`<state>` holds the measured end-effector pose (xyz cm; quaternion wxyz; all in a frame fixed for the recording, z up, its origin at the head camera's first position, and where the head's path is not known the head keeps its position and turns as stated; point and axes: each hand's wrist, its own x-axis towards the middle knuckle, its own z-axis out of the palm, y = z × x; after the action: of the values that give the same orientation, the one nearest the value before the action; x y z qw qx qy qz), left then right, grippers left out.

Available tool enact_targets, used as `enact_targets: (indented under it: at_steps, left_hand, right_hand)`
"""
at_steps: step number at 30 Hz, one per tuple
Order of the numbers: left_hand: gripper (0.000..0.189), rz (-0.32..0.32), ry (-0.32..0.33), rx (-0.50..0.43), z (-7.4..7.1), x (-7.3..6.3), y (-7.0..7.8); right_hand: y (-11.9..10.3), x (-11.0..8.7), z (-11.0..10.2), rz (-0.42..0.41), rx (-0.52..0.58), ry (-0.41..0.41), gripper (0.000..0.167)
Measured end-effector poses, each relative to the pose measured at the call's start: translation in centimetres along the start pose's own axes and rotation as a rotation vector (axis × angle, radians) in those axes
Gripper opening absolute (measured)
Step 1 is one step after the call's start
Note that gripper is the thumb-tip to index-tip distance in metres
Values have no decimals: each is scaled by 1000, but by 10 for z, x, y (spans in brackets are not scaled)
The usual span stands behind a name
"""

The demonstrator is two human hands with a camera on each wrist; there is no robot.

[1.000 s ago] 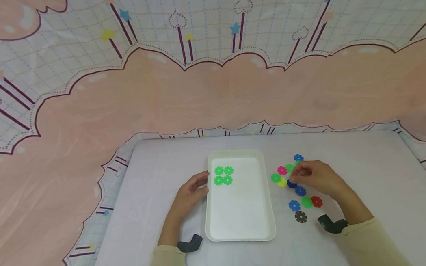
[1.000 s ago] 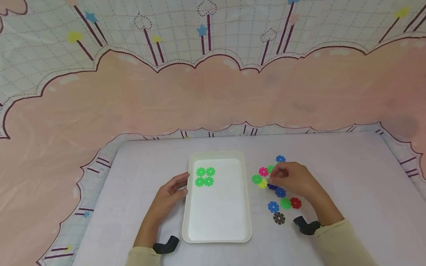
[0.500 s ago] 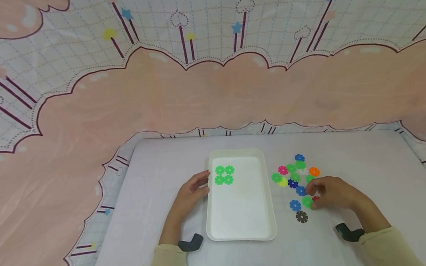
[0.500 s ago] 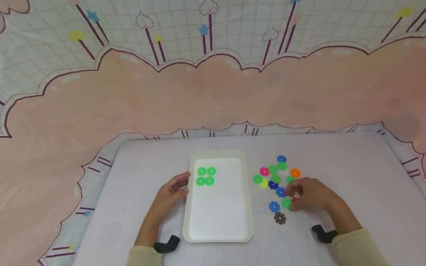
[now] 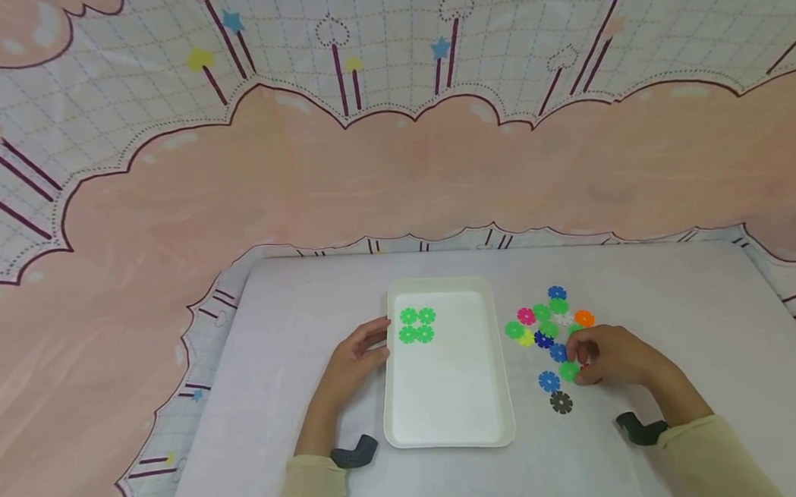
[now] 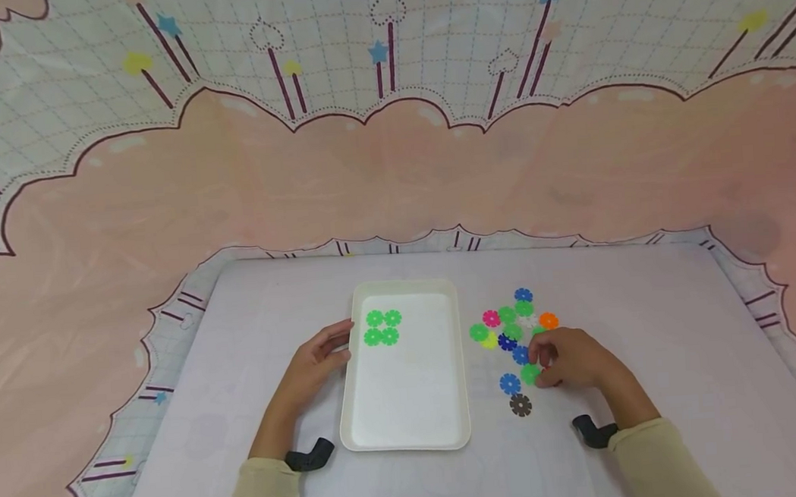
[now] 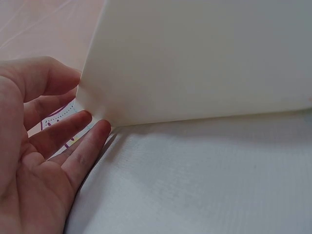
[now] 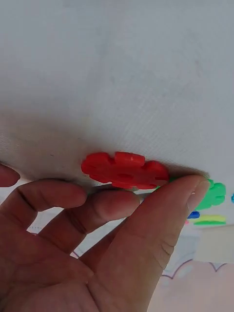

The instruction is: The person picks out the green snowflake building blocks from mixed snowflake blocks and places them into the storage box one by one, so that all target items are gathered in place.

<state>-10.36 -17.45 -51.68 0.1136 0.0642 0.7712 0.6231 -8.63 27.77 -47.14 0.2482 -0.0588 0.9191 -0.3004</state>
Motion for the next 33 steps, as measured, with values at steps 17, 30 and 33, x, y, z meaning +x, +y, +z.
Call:
enact_targets:
  at_steps: [17, 30, 33]
  left_hand:
    - [49, -2, 4, -12, 0, 1, 0]
    - [47, 4, -1, -10, 1, 2, -2]
    - [48, 1, -4, -13, 1, 2, -2]
  right_hand:
    - [0, -1, -11, -26, 148, -47, 24]
    - [-21, -2, -5, -42, 192, 85, 31]
    - [-29, 0, -2, -62, 221, 106, 31]
